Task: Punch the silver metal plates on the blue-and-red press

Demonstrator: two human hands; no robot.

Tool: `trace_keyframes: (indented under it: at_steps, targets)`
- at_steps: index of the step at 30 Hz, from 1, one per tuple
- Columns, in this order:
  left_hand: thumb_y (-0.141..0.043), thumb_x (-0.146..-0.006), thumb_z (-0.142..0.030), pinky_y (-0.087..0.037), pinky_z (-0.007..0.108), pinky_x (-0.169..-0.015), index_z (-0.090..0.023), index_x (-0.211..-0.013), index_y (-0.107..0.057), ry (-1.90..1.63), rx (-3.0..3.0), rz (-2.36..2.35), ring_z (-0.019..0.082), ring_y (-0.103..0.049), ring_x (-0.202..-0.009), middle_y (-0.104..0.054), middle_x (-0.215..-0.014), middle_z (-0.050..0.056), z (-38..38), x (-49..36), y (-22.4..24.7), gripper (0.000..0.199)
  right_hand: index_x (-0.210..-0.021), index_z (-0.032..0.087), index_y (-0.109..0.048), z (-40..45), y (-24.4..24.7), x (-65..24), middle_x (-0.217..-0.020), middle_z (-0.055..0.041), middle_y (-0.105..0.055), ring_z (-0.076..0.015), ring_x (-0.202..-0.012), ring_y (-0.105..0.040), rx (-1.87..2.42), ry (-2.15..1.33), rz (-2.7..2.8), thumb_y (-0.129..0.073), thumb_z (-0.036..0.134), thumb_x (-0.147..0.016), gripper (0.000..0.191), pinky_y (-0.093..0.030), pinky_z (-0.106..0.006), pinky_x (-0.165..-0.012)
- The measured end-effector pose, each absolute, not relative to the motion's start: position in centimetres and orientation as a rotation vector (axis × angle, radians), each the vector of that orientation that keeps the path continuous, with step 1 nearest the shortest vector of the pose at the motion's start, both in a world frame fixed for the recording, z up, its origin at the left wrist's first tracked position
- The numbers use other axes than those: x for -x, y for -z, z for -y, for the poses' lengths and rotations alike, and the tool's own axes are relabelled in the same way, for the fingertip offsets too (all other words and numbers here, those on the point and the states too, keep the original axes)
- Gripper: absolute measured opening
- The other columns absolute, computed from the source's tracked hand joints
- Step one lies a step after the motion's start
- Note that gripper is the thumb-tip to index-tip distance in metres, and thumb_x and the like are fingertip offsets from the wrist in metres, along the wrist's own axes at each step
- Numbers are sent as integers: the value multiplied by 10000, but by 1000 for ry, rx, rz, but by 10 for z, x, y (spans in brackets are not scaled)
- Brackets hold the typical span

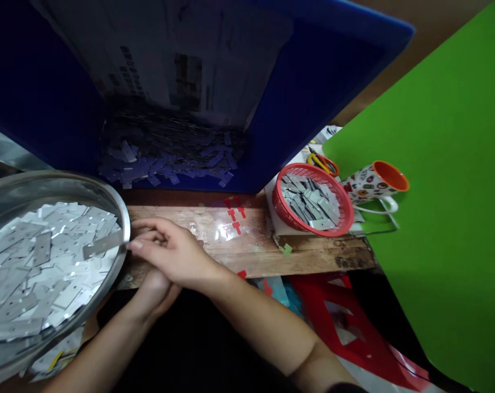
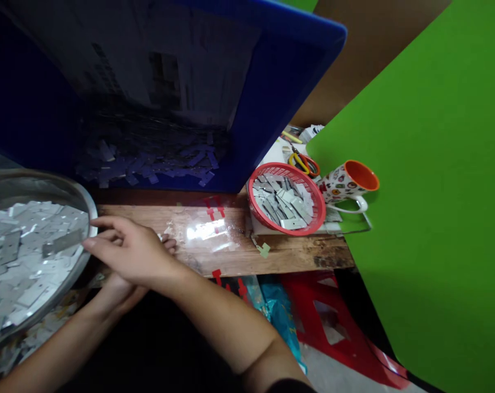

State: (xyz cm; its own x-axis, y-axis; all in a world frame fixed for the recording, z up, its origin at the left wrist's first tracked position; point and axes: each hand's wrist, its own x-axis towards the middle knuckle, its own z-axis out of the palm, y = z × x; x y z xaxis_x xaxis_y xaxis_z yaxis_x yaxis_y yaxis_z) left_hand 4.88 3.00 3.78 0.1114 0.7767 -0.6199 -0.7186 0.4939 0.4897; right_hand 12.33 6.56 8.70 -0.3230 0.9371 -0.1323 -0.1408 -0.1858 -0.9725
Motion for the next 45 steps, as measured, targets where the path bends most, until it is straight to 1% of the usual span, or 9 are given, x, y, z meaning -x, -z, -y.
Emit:
trace_keyframes:
  at_steps: [4, 7, 16, 21, 26, 31, 36, 40, 45]
  targets:
    - [-608, -800, -103, -547, 216, -799, -212, -1120, -629, -962, -231, -1023, 183, -648, -1005, -708, -1035, 42, -30, -45, -40, 338, -1052, 243, -632, -62, -78, -150, -1025, -17, -643, -150, -921, -596, 1294, -1311, 1428, -552, 304, -857, 219, -459, -294, -844]
    - [-606, -812, -135, -570, 258, -753, -158, -1034, -658, -877, -187, -1070, 187, -674, -915, -708, -1016, 80, -31, -44, -39, 229, -1012, 207, -655, -56, -57, -180, -948, -34, -621, -157, -837, -574, 1510, -1151, 1584, -619, 314, -809, 231, -449, -307, -803]
    - [-355, -942, -358, -591, 323, -670, -67, -976, -650, -768, -28, -990, 219, -698, -797, -719, -867, 135, -34, -45, -51, 415, -776, 176, -625, -49, -36, -189, -740, 11, -605, -125, -699, -550, 1441, -1487, 1074, -576, 311, -796, 146, -437, -251, -688]
    - [-404, -929, -281, -588, 304, -682, -85, -1006, -643, -782, -5, -1049, 204, -697, -793, -713, -917, 136, -33, -46, -49, 319, -743, 194, -539, -51, -41, -194, -632, 41, -540, -107, -577, -497, 1204, -1712, 677, -591, 346, -774, 164, -413, -232, -598]
    - [-478, -889, -155, -575, 229, -649, -135, -1057, -647, -822, -29, -1024, 113, -654, -659, -673, -759, 47, -30, -43, -40, 239, -810, 228, -492, -52, -43, -205, -613, 40, -464, -129, -549, -465, 858, -1872, 235, -388, 487, -878, 287, -422, -262, -565]
    - [-511, -841, -72, -578, 240, -697, -155, -1057, -651, -850, -98, -1055, 129, -668, -737, -681, -850, 54, -31, -43, -41, 271, -985, 237, -568, -51, -46, -209, -716, -6, -570, -161, -608, -510, 851, -1880, 152, -207, 669, -869, 575, -457, -315, -624]
    - [-378, -918, -412, -562, 418, -820, -106, -1143, -613, -906, -95, -962, 288, -610, -1068, -604, -1223, 177, -35, -40, -63, 446, -1036, 236, -576, -50, -47, -210, -930, -50, -648, -196, -835, -598, 781, -1883, 187, -225, 685, -863, 596, -478, -384, -797]
    - [-356, -899, -508, -519, 437, -900, -109, -1214, -573, -908, -90, -889, 306, -499, -1221, -521, -1345, 169, -37, -37, -69, 554, -999, 228, -590, -49, -43, -208, -851, -33, -623, -164, -702, -571, 861, -1870, 309, -247, 706, -846, 608, -483, -318, -671]
    - [-375, -894, -524, -436, 428, -1003, -188, -1277, -534, -898, -106, -861, 270, -452, -1271, -556, -1315, 124, -31, -54, -63, 533, -845, 205, -625, -41, -34, -186, -807, -10, -598, -151, -740, -538, 1373, -1459, 1106, -625, 476, -762, 283, -438, -273, -693]
